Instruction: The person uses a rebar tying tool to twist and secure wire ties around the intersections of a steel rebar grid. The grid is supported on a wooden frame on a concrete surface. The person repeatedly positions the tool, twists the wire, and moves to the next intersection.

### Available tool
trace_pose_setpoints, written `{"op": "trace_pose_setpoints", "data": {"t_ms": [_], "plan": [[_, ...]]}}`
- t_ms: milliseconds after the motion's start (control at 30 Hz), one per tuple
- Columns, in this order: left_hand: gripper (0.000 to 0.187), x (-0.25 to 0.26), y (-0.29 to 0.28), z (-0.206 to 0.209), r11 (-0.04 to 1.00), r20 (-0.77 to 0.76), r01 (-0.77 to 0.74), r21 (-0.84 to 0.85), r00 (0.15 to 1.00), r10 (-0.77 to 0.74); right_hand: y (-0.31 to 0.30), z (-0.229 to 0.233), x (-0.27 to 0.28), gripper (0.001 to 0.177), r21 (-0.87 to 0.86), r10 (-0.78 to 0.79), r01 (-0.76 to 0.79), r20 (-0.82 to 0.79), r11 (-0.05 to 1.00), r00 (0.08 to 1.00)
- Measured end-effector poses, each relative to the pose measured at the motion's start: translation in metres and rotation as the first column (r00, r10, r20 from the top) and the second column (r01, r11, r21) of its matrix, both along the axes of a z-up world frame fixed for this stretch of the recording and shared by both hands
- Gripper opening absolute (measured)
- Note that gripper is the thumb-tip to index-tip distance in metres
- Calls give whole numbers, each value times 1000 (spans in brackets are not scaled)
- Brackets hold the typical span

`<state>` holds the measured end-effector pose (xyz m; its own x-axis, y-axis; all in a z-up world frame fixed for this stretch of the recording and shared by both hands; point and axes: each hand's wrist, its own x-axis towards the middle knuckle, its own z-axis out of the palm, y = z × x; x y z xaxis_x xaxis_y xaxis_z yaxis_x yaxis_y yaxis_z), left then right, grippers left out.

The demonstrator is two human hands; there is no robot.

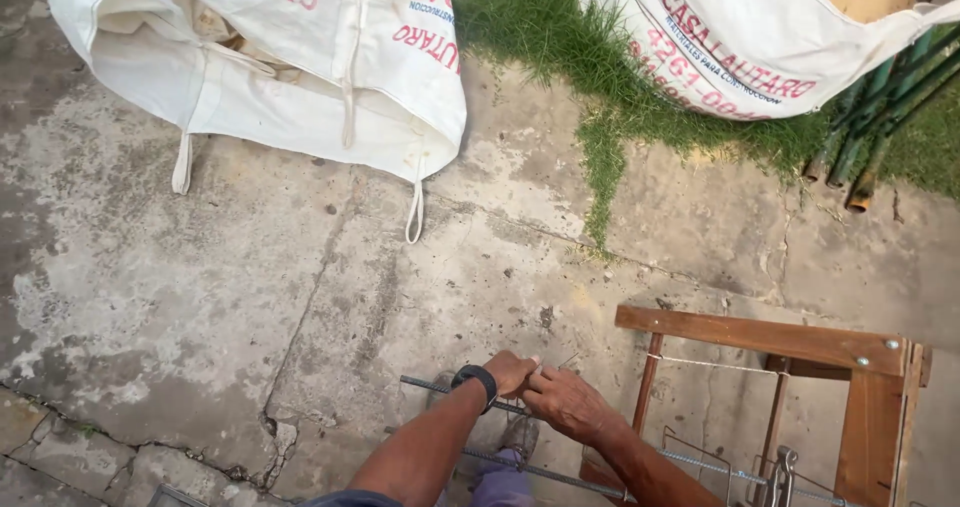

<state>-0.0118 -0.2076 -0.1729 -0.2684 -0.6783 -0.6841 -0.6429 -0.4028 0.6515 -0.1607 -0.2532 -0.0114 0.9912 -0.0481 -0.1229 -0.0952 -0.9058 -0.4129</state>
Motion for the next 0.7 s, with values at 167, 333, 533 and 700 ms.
{"op": "trace_pose_setpoints", "data": {"t_ms": [167, 333, 533, 700], "plan": [[65, 18, 1, 70, 701, -130, -502, 507, 759, 638, -7, -20, 3, 10, -96, 102, -104, -22, 990, 994], [55, 34, 6, 123, 687, -191, -604, 403, 679, 709, -18, -13, 14, 24, -117, 202, -225, -180, 967, 963], [45, 54, 14, 136, 677, -109, -716, 167, 669, 735, -2, -18, 13, 18, -59, 126, -151, -305, 987, 944], [44, 57, 22, 139, 749, -52, -651, 126, 749, 660, 16, -22, 23, 22, -92, -255, 249, -580, 964, 774]]}}
